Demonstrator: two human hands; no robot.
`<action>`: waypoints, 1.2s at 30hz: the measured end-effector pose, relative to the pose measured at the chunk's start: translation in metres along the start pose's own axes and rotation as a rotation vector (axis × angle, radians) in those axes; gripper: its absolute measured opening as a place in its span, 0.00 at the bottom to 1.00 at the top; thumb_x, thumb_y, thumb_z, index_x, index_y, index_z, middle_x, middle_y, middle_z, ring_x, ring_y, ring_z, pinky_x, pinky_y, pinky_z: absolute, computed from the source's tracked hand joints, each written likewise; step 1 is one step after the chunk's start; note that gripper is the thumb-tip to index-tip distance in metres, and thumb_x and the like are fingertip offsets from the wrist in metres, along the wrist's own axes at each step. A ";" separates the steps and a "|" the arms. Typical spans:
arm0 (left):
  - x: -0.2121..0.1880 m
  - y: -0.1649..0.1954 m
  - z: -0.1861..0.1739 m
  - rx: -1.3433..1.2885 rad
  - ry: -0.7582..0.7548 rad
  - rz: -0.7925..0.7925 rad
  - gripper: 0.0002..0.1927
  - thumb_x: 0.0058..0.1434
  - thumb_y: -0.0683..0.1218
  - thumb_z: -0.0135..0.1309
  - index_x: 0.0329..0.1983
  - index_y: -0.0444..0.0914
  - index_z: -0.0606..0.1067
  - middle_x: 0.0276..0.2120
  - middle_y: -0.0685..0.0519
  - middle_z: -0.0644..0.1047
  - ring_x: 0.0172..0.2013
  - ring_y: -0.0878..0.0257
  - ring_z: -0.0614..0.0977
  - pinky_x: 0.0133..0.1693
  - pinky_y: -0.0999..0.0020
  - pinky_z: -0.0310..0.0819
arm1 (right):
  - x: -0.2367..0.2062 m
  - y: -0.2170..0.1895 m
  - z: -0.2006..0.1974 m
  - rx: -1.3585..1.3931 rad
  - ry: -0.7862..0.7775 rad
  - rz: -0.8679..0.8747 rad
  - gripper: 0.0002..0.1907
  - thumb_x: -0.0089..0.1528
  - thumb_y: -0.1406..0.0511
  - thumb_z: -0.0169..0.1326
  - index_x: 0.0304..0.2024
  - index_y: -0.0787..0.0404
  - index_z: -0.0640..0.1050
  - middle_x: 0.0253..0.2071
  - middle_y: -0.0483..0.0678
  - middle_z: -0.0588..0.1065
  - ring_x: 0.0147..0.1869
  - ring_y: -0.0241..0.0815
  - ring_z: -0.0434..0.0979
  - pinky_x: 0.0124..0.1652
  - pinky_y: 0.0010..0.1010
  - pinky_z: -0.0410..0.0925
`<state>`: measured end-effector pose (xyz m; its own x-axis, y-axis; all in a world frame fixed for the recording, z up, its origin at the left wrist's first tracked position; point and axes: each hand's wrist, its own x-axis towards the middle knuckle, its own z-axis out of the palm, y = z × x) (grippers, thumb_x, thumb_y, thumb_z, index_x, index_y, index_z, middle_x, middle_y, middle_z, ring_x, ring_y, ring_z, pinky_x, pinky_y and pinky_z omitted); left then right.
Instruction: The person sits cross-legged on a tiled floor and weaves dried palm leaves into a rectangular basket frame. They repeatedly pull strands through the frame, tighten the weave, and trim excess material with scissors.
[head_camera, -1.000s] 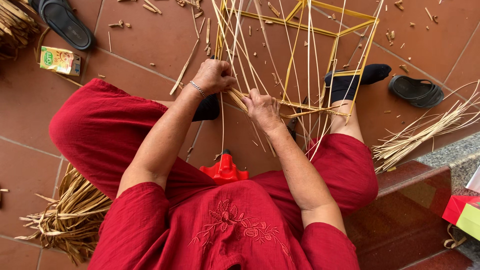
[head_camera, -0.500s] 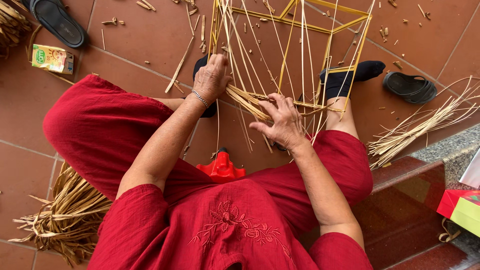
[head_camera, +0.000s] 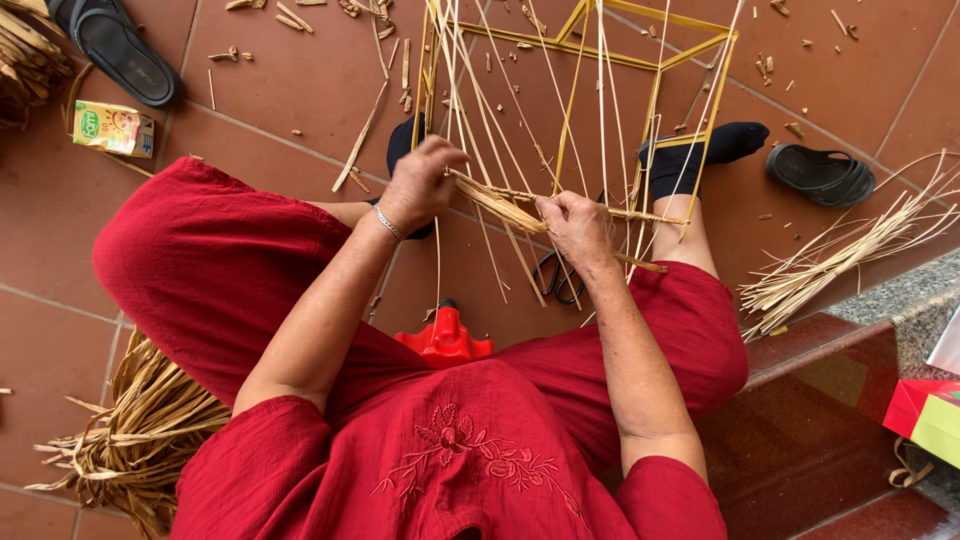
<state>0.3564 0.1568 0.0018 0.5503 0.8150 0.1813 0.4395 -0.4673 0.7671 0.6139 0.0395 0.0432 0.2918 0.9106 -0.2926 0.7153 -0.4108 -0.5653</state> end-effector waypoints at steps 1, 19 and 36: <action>-0.004 0.003 0.000 0.064 -0.039 0.073 0.13 0.60 0.39 0.59 0.49 0.39 0.78 0.44 0.48 0.79 0.43 0.55 0.81 0.45 0.61 0.77 | -0.002 0.001 0.001 -0.002 -0.033 0.032 0.15 0.63 0.52 0.60 0.33 0.55 0.84 0.20 0.42 0.76 0.26 0.38 0.78 0.30 0.35 0.70; -0.004 0.001 0.017 -0.103 -0.057 -0.354 0.11 0.68 0.41 0.52 0.51 0.38 0.66 0.36 0.43 0.82 0.39 0.45 0.84 0.39 0.51 0.75 | 0.066 -0.076 0.066 0.091 -0.330 -0.153 0.10 0.70 0.62 0.52 0.44 0.56 0.83 0.29 0.47 0.80 0.29 0.38 0.77 0.30 0.29 0.73; 0.027 0.006 0.010 -0.251 -0.023 -0.629 0.06 0.63 0.44 0.60 0.39 0.40 0.75 0.31 0.51 0.85 0.35 0.59 0.89 0.37 0.66 0.83 | 0.035 -0.044 0.067 0.884 -0.177 -0.065 0.10 0.62 0.75 0.54 0.44 0.64 0.83 0.75 0.51 0.59 0.36 0.28 0.81 0.28 0.16 0.72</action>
<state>0.3810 0.1724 0.0049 0.2601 0.8971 -0.3570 0.5045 0.1890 0.8425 0.5502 0.0862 0.0066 0.1138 0.9430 -0.3127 -0.0431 -0.3098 -0.9498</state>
